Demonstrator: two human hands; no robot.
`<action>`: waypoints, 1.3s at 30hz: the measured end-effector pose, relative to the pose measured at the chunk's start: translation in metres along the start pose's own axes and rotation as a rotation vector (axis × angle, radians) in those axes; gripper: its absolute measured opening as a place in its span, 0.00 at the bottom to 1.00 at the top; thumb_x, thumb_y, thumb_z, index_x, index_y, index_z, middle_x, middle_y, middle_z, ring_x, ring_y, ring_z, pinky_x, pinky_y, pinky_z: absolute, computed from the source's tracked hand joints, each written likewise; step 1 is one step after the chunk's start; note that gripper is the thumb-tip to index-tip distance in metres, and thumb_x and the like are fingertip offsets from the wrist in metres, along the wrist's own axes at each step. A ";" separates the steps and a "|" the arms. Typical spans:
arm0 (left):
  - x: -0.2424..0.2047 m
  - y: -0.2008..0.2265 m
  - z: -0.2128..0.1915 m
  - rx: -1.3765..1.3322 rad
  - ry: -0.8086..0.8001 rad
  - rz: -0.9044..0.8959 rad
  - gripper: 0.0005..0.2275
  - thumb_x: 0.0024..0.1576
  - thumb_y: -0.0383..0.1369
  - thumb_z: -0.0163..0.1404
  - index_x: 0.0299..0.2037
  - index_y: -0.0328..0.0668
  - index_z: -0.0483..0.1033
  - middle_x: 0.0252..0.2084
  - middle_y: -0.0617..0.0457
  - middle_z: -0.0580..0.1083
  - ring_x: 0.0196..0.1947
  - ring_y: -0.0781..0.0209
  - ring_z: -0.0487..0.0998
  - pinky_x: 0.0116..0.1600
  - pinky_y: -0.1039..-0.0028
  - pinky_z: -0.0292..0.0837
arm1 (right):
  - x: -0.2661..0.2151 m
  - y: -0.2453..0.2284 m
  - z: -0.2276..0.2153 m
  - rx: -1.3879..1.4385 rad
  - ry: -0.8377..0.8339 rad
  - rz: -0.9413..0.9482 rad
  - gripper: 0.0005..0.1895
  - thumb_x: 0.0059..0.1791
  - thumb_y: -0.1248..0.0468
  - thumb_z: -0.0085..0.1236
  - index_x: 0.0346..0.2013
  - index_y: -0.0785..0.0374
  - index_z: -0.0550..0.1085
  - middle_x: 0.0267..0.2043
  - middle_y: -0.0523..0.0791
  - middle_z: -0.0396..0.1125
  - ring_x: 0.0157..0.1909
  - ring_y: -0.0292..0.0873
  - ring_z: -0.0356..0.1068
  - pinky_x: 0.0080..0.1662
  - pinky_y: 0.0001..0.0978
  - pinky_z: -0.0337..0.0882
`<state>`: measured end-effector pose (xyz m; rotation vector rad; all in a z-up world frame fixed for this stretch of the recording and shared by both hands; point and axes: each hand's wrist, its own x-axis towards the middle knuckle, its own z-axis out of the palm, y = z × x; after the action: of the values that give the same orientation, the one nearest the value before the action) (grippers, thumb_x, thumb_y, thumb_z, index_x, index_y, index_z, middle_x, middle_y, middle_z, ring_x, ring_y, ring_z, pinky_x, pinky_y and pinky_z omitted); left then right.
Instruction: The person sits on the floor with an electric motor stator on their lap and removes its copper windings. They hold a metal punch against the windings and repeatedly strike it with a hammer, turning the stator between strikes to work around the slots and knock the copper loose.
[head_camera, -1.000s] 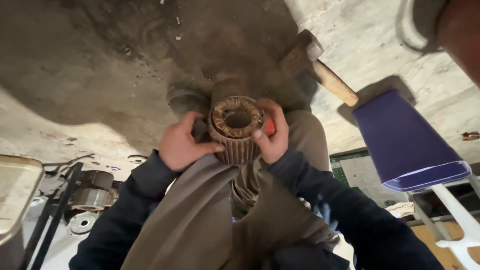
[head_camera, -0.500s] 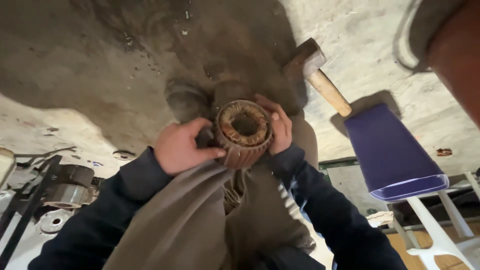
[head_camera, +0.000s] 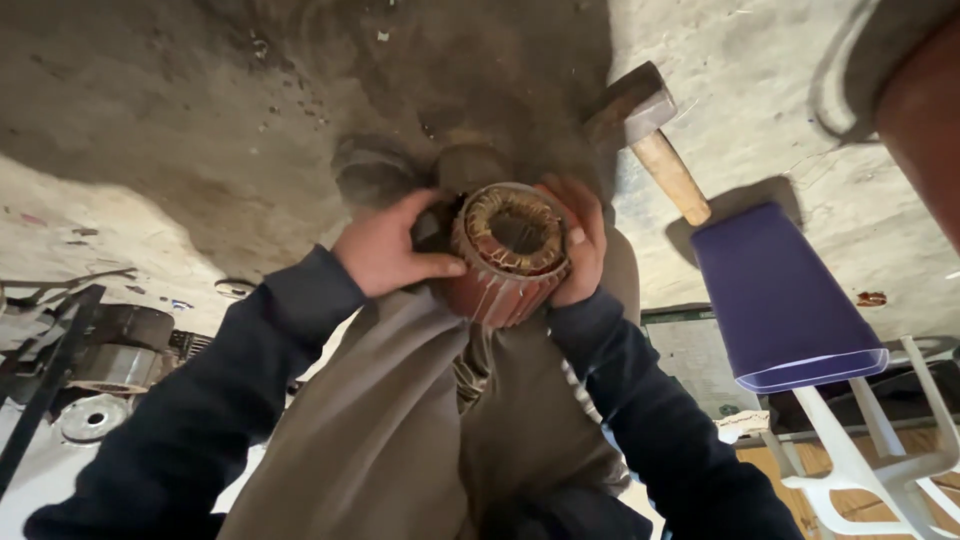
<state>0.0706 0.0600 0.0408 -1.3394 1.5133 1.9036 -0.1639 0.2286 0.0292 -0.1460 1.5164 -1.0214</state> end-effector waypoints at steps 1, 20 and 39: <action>0.001 0.000 0.003 -0.017 -0.047 0.003 0.37 0.41 0.56 0.64 0.56 0.38 0.74 0.35 0.37 0.78 0.36 0.38 0.81 0.39 0.56 0.75 | 0.005 -0.002 -0.001 0.039 -0.003 0.024 0.44 0.57 0.39 0.47 0.73 0.72 0.54 0.74 0.60 0.57 0.74 0.56 0.61 0.73 0.47 0.63; -0.052 0.150 -0.036 0.510 0.272 0.639 0.24 0.46 0.57 0.62 0.27 0.45 0.68 0.20 0.54 0.67 0.19 0.52 0.72 0.28 0.64 0.67 | 0.062 -0.094 -0.002 0.637 -0.391 -0.111 0.24 0.48 0.58 0.59 0.53 0.74 0.73 0.67 0.61 0.62 0.63 0.62 0.70 0.64 0.60 0.73; -0.033 -0.018 -0.001 -0.254 -0.063 0.168 0.27 0.42 0.38 0.69 0.53 0.37 0.78 0.43 0.51 0.83 0.37 0.66 0.79 0.41 0.73 0.75 | -0.028 -0.080 0.030 -0.058 -0.051 -0.079 0.36 0.43 0.61 0.46 0.62 0.82 0.68 0.63 0.63 0.68 0.66 0.54 0.70 0.71 0.43 0.67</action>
<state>0.1009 0.0745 0.0587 -1.2733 1.4305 2.2851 -0.1673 0.1827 0.1060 -0.2729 1.5037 -1.0293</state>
